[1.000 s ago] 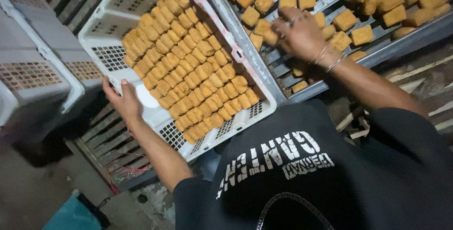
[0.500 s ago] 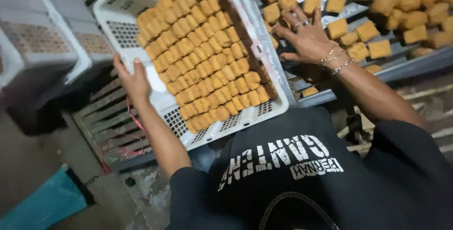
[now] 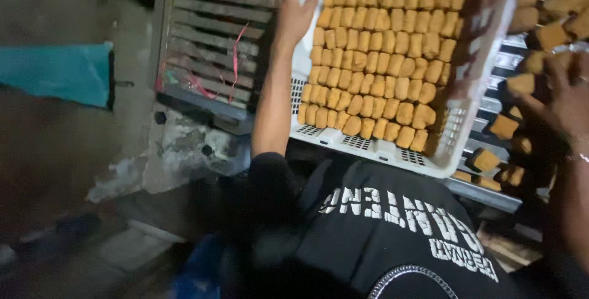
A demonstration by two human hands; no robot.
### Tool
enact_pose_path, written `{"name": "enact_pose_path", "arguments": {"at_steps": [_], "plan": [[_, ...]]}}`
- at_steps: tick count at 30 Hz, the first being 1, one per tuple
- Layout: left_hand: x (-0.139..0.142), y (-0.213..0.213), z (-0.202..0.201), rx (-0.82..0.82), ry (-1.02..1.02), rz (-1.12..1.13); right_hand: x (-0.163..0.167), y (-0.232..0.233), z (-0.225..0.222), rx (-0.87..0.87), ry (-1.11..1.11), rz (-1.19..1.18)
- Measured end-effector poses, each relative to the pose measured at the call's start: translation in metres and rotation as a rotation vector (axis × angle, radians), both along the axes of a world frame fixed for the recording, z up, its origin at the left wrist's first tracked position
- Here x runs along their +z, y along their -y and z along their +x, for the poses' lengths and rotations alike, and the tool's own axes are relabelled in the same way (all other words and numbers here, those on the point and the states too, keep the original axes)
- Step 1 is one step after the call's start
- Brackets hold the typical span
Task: The person arranges small yellow food cubes on metal trays, spreading them evenly by hand. They then lift a tray and place it into a white plastic crate.
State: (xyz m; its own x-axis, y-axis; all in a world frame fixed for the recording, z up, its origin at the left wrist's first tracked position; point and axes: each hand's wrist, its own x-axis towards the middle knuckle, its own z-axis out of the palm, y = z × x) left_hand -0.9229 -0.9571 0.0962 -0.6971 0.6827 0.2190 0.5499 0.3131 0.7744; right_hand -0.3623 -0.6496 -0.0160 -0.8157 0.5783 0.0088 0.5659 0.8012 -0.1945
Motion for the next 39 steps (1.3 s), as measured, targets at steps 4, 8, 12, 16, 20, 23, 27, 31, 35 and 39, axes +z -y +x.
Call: {"name": "enact_pose_path", "arguments": {"at_steps": [4,8,12,16,20,23,27,31,35,39], "plan": [[-0.002,-0.005,0.001,-0.035,-0.114,0.022,-0.01,-0.001,0.02,-0.005,-0.377,-0.15],[-0.008,-0.008,0.001,-0.016,-0.178,-0.044,0.006,0.032,-0.004,-0.304,-0.434,-0.568],[-0.011,-0.008,0.008,0.068,-0.339,-0.408,0.065,0.083,-0.084,-0.241,-0.485,-0.78],[-0.007,0.01,0.035,0.077,-0.478,-0.603,0.159,0.128,-0.186,0.519,-0.632,-0.47],[-0.013,0.047,0.068,-0.036,-0.437,-0.674,0.233,0.165,-0.256,0.762,-0.341,-0.159],[-0.025,0.062,0.076,0.006,-0.398,-0.631,0.256,0.183,-0.279,0.885,-0.267,-0.167],[-0.033,0.031,0.089,0.167,-0.205,-0.01,0.238,0.182,-0.282,0.962,-0.291,-0.166],[-0.037,-0.024,0.16,0.169,0.427,0.594,0.191,0.155,-0.258,0.687,-0.539,-0.637],[-0.057,0.027,0.229,-0.547,0.976,0.182,0.143,0.134,-0.23,0.202,-0.495,-0.991],[-0.038,0.003,0.252,-0.633,0.847,0.142,0.111,0.118,-0.221,0.128,-0.437,-1.029]]}}
